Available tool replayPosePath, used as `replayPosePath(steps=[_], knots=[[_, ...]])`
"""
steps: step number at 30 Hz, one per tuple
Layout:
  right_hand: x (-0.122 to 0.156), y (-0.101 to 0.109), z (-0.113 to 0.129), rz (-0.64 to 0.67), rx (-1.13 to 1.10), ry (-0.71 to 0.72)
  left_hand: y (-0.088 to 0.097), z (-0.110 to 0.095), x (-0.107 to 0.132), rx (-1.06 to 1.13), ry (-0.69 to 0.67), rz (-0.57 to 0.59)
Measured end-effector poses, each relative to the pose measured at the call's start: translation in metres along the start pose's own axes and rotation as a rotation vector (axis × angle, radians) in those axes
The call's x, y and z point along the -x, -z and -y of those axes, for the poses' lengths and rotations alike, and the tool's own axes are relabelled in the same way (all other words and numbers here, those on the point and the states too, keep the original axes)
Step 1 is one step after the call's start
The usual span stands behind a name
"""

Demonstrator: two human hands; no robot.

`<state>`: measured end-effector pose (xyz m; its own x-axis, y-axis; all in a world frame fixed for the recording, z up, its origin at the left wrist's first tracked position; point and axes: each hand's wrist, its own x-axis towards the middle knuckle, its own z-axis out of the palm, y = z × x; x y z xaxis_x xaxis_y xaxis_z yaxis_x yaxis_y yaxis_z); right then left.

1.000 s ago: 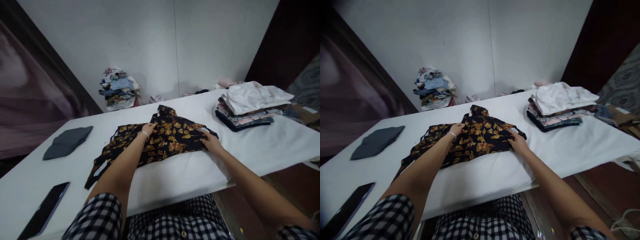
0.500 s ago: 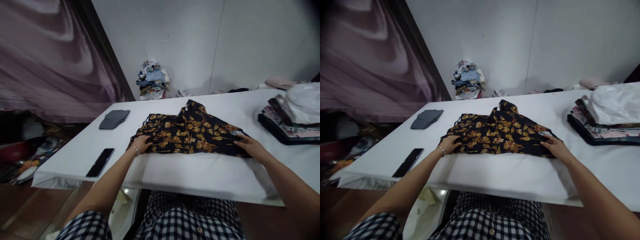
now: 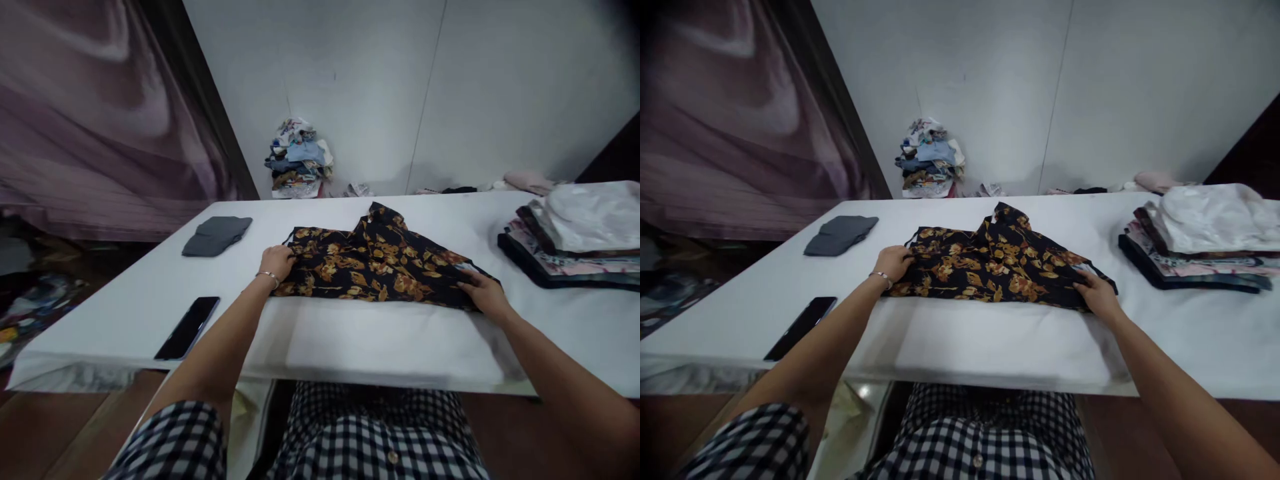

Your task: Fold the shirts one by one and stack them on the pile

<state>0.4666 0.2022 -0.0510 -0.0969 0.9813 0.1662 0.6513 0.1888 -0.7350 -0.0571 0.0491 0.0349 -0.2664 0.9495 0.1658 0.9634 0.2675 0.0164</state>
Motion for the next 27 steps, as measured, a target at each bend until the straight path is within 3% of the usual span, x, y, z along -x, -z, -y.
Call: replayPosePath(steps=[3,6,8,12,15,18,21,23,27], knots=[[0.0,-0.003,0.004,0.007,0.092,-0.03,-0.01,-0.011,-0.001,-0.065,0.031,0.083],[0.002,-0.003,0.009,0.017,0.131,-0.011,-0.024,-0.03,0.011,-0.006,0.033,-0.064],[0.004,-0.003,0.012,0.031,0.145,-0.016,-0.035,-0.043,0.023,0.059,-0.038,-0.084],[0.004,-0.001,0.02,0.061,0.203,-0.021,-0.053,-0.058,0.042,0.057,-0.066,0.107],[0.005,0.002,0.026,0.087,0.299,-0.017,-0.054,-0.056,0.045,0.054,-0.013,0.205],[0.008,0.006,0.027,0.086,0.408,-0.005,-0.043,-0.049,0.047,0.036,-0.014,0.119],[0.014,0.008,0.03,0.012,0.516,0.155,-0.03,-0.043,0.06,-0.024,-0.013,-0.043],[0.019,0.006,0.039,-0.03,0.534,0.346,-0.026,-0.038,0.073,-0.04,-0.002,-0.074],[0.029,-0.012,0.066,0.123,0.421,0.65,-0.026,-0.018,0.089,-0.017,0.144,-0.089]])
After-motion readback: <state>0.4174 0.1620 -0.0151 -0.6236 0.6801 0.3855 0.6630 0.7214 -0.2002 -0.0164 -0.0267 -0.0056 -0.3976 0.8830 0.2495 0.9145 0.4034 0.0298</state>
